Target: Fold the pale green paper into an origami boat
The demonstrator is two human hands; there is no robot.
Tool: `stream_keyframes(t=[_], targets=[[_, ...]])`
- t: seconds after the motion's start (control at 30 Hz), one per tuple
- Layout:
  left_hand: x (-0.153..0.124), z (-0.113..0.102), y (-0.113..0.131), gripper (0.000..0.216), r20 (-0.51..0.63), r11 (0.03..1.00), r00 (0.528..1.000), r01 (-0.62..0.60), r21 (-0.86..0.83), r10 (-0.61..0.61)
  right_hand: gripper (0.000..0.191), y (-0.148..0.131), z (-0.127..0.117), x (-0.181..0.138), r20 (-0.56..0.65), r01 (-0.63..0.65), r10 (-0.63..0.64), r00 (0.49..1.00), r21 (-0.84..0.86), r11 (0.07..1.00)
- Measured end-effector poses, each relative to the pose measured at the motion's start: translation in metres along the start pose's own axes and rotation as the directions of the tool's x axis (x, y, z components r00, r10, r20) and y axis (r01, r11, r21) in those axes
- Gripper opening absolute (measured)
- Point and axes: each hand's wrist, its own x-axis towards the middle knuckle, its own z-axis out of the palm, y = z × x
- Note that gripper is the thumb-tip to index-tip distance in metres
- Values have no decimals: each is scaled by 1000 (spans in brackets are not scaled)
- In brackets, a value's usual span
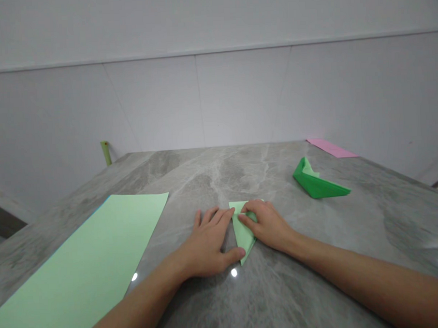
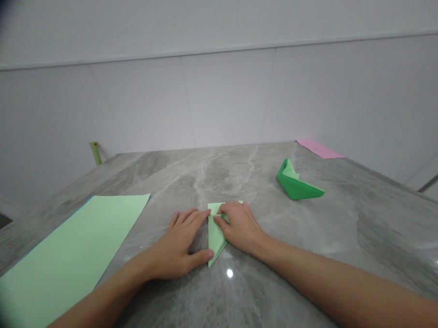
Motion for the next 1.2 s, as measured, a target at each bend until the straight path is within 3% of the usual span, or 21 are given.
stream_keyframes(t=[0.4,1.2], targets=[[2,0,0,99,4,1000,1000,-4,-22,4,13,0,0,-1,-5,0,0,1000,1,1000],[4,1,0,103,-66,999,998,2,-38,-4,13,1,0,0,-7,6,-6,1000,-2,1000]])
